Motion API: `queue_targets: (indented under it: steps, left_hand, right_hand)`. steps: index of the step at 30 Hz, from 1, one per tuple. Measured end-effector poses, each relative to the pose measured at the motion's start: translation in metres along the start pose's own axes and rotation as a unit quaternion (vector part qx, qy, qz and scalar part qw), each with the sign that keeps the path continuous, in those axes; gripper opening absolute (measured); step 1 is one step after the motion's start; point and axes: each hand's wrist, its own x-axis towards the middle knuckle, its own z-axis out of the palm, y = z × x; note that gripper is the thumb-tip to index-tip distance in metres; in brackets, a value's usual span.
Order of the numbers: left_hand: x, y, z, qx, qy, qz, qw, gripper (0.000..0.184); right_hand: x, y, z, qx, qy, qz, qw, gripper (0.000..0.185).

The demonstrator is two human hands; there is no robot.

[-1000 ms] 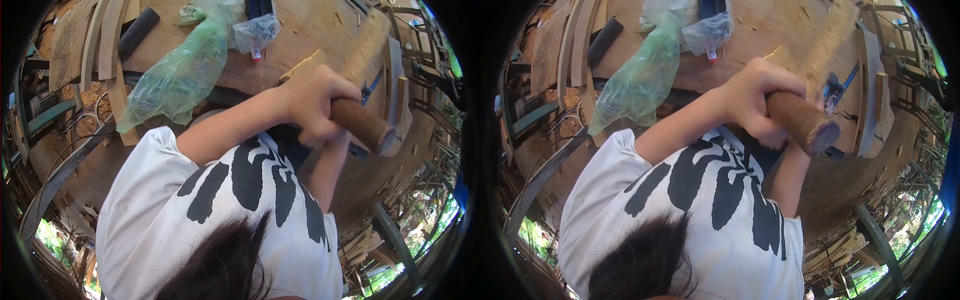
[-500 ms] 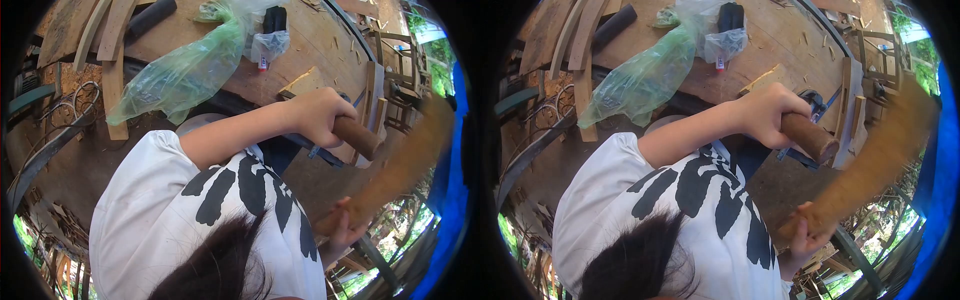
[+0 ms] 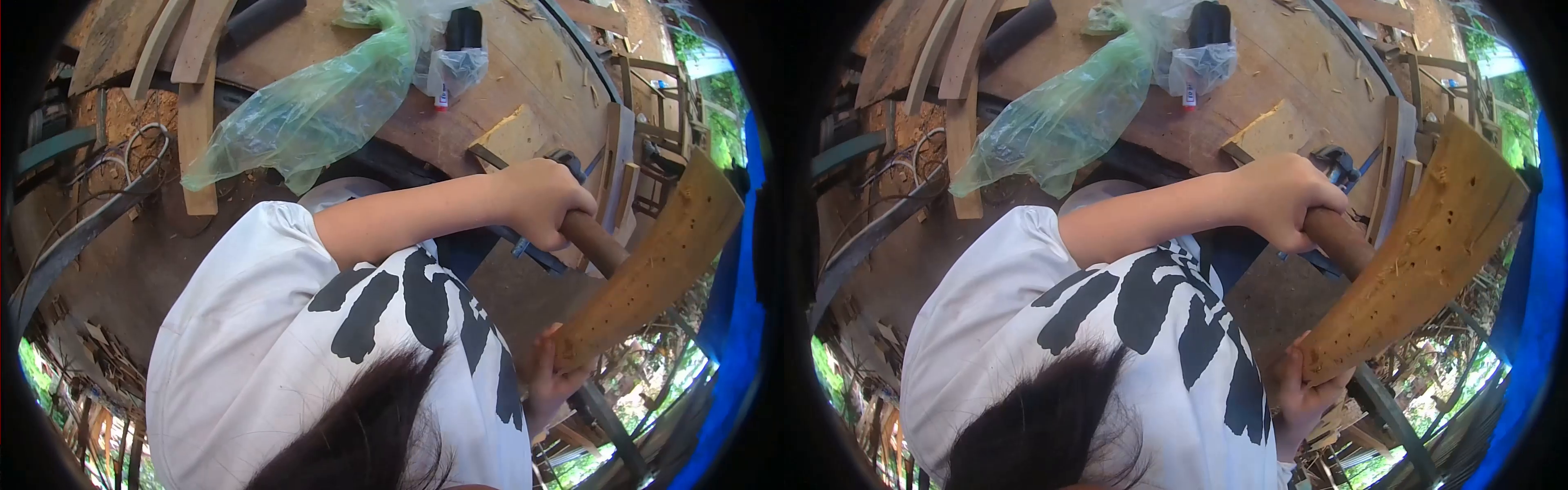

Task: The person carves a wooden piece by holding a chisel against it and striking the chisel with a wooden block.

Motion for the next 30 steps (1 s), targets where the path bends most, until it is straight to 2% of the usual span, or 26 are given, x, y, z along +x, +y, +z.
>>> queue_targets:
  steps: [4, 5, 8, 10, 11, 12, 14, 15, 18, 20, 22, 24, 26, 30]
  left_hand:
    - [0.003, -0.002, 0.007, -0.008, -0.007, 0.003, 1.0, 0.023]
    - [0.003, -0.003, 0.005, -0.005, -0.003, 0.004, 1.0, 0.023]
    - [0.002, 0.0, 0.004, 0.021, -0.026, -0.007, 0.999, 0.022]
    - [0.004, 0.001, 0.007, 0.026, -0.021, -0.004, 0.999, 0.022]
    - [0.003, 0.001, 0.009, 0.029, -0.012, -0.009, 0.999, 0.022]
    - [0.003, 0.003, 0.011, 0.026, -0.015, -0.009, 1.0, 0.022]
    - [0.004, 0.002, 0.01, 0.033, -0.011, 0.0, 0.999, 0.021]
    - [0.004, 0.002, 0.01, 0.033, -0.013, 0.0, 0.999, 0.021]
    - [0.005, 0.002, 0.013, 0.033, -0.029, -0.006, 0.999, 0.021]
    - [0.003, 0.0, 0.018, 0.068, -0.037, -0.013, 0.997, 0.022]
    - [0.0, -0.002, 0.027, 0.084, -0.054, -0.011, 0.995, 0.022]
    - [-0.003, -0.005, 0.036, 0.099, -0.069, -0.01, 0.993, 0.023]
    - [-0.007, -0.008, 0.045, 0.168, -0.134, -0.003, 0.977, 0.023]
    - [-0.015, -0.012, 0.06, 0.196, -0.202, -0.006, 0.959, 0.023]
  right_hand:
    - [0.001, 0.002, -0.021, 0.093, 0.047, -0.059, 0.993, 0.048]
    - [0.006, 0.011, -0.02, 0.236, 0.076, -0.094, 0.964, 0.05]
    - [-0.006, 0.065, -0.026, 0.347, 0.169, 0.002, 0.922, 0.053]
    - [0.0, 0.018, 0.0, 0.094, 0.049, 0.046, 0.993, 0.037]
    - [0.004, 0.017, -0.008, 0.101, 0.029, -0.016, 0.994, 0.036]
    - [0.002, 0.021, -0.009, 0.101, 0.031, -0.013, 0.994, 0.036]
    - [0.002, 0.029, -0.005, 0.329, 0.089, -0.123, 0.932, 0.052]
    - [0.0, 0.029, -0.004, 0.331, 0.09, -0.123, 0.931, 0.052]
    - [-0.008, 0.026, 0.007, 0.105, 0.035, 0.067, 0.992, 0.057]
    - [-0.004, 0.032, -0.001, 0.087, 0.022, 0.036, 0.995, 0.058]
    - [-0.001, 0.036, 0.0, 0.205, 0.071, -0.063, 0.974, 0.06]
    - [0.004, 0.041, 0.001, 0.244, 0.102, -0.072, 0.962, 0.061]
    - [0.008, 0.047, 0.004, 0.282, 0.132, -0.082, 0.947, 0.062]
    - [0.008, 0.062, 0.019, 0.284, 0.153, -0.019, 0.946, 0.062]
